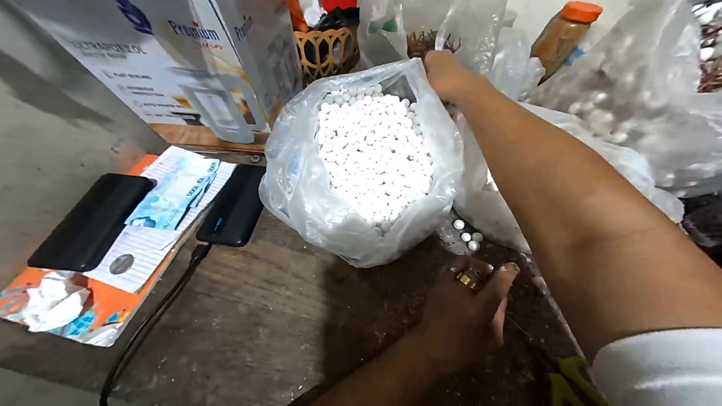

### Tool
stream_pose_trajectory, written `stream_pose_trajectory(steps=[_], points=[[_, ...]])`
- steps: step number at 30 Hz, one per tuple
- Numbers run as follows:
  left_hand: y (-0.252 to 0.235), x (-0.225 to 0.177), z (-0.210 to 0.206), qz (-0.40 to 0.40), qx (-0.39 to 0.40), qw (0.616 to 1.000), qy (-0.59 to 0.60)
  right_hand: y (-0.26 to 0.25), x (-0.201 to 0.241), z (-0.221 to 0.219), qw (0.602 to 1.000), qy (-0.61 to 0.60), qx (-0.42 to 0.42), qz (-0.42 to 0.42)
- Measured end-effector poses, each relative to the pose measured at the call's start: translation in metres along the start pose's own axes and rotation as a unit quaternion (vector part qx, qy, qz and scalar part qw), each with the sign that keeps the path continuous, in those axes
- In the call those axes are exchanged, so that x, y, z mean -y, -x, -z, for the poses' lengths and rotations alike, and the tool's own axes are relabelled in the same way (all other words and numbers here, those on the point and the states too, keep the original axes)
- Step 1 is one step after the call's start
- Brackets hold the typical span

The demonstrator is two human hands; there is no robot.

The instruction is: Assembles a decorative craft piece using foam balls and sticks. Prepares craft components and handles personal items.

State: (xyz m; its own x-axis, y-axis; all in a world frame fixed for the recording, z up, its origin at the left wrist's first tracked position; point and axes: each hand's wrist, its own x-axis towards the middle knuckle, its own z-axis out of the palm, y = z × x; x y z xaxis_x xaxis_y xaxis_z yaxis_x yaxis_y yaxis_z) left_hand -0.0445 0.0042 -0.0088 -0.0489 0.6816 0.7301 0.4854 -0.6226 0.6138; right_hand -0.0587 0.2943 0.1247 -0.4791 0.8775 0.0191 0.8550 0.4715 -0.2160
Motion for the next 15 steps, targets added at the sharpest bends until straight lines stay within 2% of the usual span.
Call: stream_pose_trajectory(steps=[2,5,8,12,15], points=[[-0.001,0.000,0.000,0.000,0.004,1.000,-0.003,0.002,-0.003,0.013,1.000,-0.001,-0.015,-0.003],[-0.003,0.001,0.001,0.000,-0.002,1.000,-0.007,0.005,-0.012,0.027,0.990,-0.105,-0.092,-0.009],[-0.004,0.002,0.000,-0.006,-0.007,1.000,-0.014,0.010,-0.018,0.037,0.974,-0.186,-0.123,-0.036],[-0.004,0.003,0.000,-0.015,-0.018,1.000,-0.013,0.005,-0.025,0.038,0.957,-0.234,-0.170,-0.024],[-0.003,0.004,0.001,-0.017,-0.017,1.000,-0.013,0.002,-0.027,0.033,0.942,-0.285,-0.176,-0.032]])
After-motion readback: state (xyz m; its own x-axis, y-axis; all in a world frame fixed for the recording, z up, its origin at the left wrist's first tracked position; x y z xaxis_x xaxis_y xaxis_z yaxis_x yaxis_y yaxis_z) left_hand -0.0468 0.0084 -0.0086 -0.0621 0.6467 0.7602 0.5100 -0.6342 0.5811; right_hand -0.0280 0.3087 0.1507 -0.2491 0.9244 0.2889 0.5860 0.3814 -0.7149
